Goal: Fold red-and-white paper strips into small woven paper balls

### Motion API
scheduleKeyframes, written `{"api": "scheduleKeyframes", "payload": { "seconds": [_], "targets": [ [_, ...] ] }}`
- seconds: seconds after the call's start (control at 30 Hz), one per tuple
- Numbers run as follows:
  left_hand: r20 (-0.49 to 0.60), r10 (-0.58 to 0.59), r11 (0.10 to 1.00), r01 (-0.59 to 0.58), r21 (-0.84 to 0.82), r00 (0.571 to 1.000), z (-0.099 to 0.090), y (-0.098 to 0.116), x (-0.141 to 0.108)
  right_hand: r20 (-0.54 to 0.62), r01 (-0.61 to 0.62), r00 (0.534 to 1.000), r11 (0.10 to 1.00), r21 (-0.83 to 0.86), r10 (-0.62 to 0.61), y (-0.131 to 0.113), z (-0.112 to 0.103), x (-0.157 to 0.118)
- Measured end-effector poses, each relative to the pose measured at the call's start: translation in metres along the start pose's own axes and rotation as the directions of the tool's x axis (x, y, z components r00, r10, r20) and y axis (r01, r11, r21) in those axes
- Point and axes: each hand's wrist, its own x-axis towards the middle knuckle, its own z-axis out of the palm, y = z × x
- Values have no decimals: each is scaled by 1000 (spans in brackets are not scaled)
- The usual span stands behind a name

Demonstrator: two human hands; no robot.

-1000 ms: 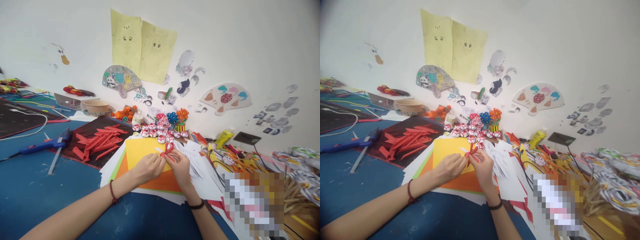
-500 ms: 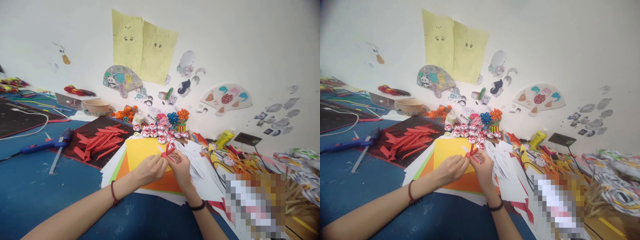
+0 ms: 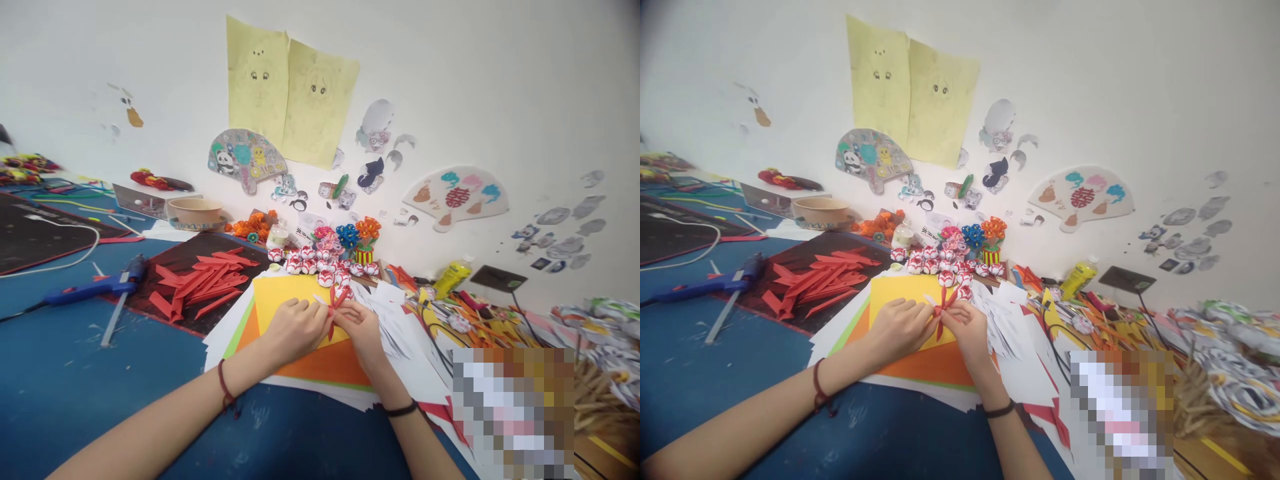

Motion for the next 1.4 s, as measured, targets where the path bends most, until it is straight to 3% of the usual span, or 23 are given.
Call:
{"api": "scheduleKeyframes", "payload": {
  "seconds": [0.2,0.53,0.67,0.73,0.8,0.9,1.07,1.17,1.23,1.3,1.33,1.4],
  "targets": [
    [87,72,997,-70,-20,994,5,7,-5,-15,99,995,983,-154,-102,0,3,-3],
    [86,146,988,-149,30,986,6,12,-4,-71,132,987,978,-163,-145,-4,9,-9],
    [57,131,991,-130,-29,990,4,12,-3,-39,118,992,986,-119,-123,-2,4,-4],
    [6,82,992,-81,-96,997,0,7,-1,-9,81,997,995,-64,-82,-3,0,0],
    [-43,-46,986,39,-164,998,-5,-2,3,61,23,998,1000,1,-23,-6,-4,2],
    [-16,-240,934,226,-276,971,-11,-20,8,199,-60,979,996,62,47,-13,-8,0],
    [173,1,921,66,-383,985,-10,-34,6,340,-92,937,995,26,78,-19,-11,-2],
    [156,43,942,12,-337,987,-4,-26,1,232,-110,966,994,-10,109,-16,-15,2],
    [113,23,954,12,-299,993,1,-20,-2,35,-4,999,995,-95,7,-15,-19,4],
    [80,-7,966,28,-257,997,6,-14,-5,-121,199,962,930,-309,-246,-17,-21,3],
    [74,-26,971,43,-235,997,8,-13,-6,-122,303,912,844,-443,-391,-19,-21,2],
    [87,-62,976,79,-202,994,12,-11,-10,85,488,828,638,-596,-553,-22,-18,-3]
  ]
}}
